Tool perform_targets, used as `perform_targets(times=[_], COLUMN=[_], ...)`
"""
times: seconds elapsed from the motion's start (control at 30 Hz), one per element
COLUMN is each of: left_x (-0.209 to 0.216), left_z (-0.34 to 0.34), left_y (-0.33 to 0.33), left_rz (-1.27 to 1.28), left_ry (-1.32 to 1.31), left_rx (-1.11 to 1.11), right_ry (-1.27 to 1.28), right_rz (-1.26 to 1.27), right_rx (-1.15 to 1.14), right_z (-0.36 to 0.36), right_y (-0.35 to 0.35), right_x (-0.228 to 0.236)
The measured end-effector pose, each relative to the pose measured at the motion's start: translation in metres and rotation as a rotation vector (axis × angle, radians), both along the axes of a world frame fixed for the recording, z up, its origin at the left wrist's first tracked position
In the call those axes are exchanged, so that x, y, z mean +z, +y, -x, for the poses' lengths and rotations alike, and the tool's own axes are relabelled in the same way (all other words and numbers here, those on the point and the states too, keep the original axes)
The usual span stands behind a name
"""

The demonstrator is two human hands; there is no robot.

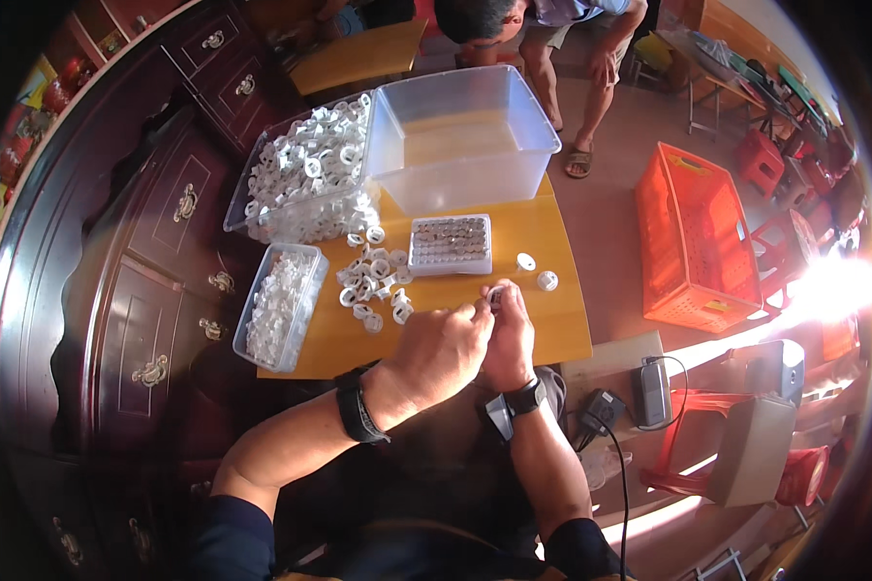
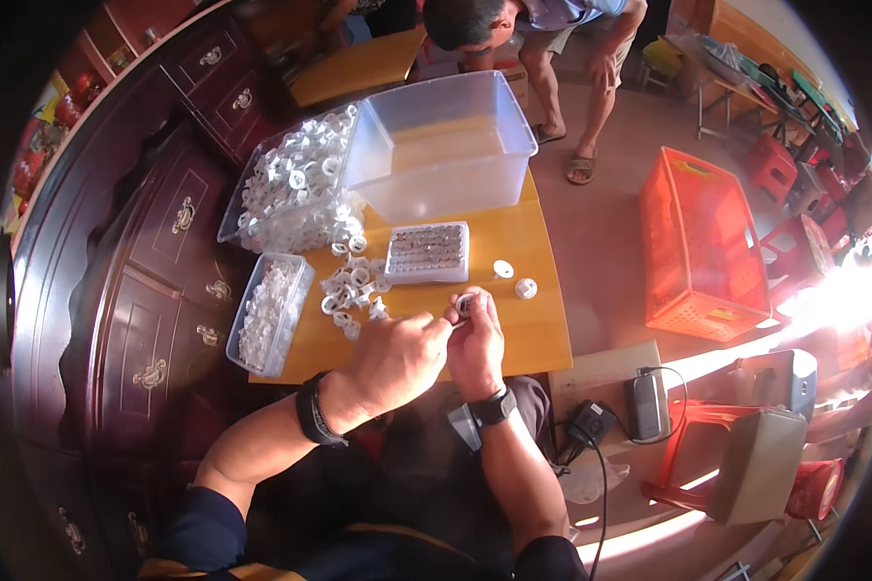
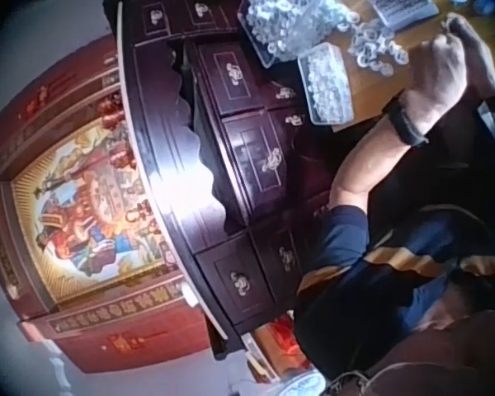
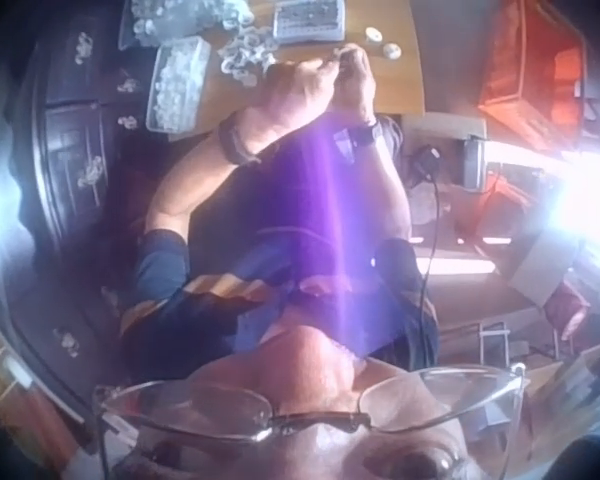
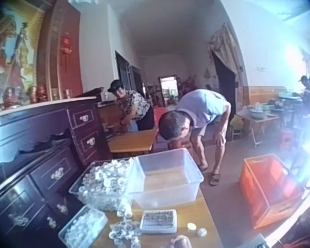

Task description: Manually assembling small white circular electronic or mechanical components by inserting wires and small parts.

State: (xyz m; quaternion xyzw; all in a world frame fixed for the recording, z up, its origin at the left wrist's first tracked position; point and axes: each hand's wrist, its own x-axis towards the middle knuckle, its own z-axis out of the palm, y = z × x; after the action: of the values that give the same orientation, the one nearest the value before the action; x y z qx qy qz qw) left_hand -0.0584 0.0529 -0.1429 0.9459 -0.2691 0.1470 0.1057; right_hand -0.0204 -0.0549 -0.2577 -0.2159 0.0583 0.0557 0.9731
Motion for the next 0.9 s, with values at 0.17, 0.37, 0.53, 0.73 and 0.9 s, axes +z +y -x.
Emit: perform_targets(times=[0.17, 0.37, 0.53, 0.73, 0.9], left_x=[0.01, 0.0, 0.004, 0.004, 0.008], left_z=[-0.011, -0.024, -0.024, -0.03, -0.033], left_y=[0.007, 0.014, 0.022, 0.02, 0.019], left_rz=[-0.038, -0.014, 0.037, 0.027, -0.022], left_ry=[-0.015, -0.002, 0.035, 0.014, 0.04], left_rx=[0.021, 0.011, 0.027, -0.006, -0.028], right_ry=[-0.078, -0.073, 0.008, -0.009, -0.019], right_rz=[-0.187, -0.144, -0.156, -0.096, -0.076], right_rx=[0.081, 0.098, 0.124, 0.122, 0.106], right_z=[-0.007, -0.009, -0.008, -0.006, -0.005], right_y=[0.0, 0.001, -0.004, -0.004, -0.005], right_x=[-0.009, -0.008, -0.01, -0.01, -0.008])
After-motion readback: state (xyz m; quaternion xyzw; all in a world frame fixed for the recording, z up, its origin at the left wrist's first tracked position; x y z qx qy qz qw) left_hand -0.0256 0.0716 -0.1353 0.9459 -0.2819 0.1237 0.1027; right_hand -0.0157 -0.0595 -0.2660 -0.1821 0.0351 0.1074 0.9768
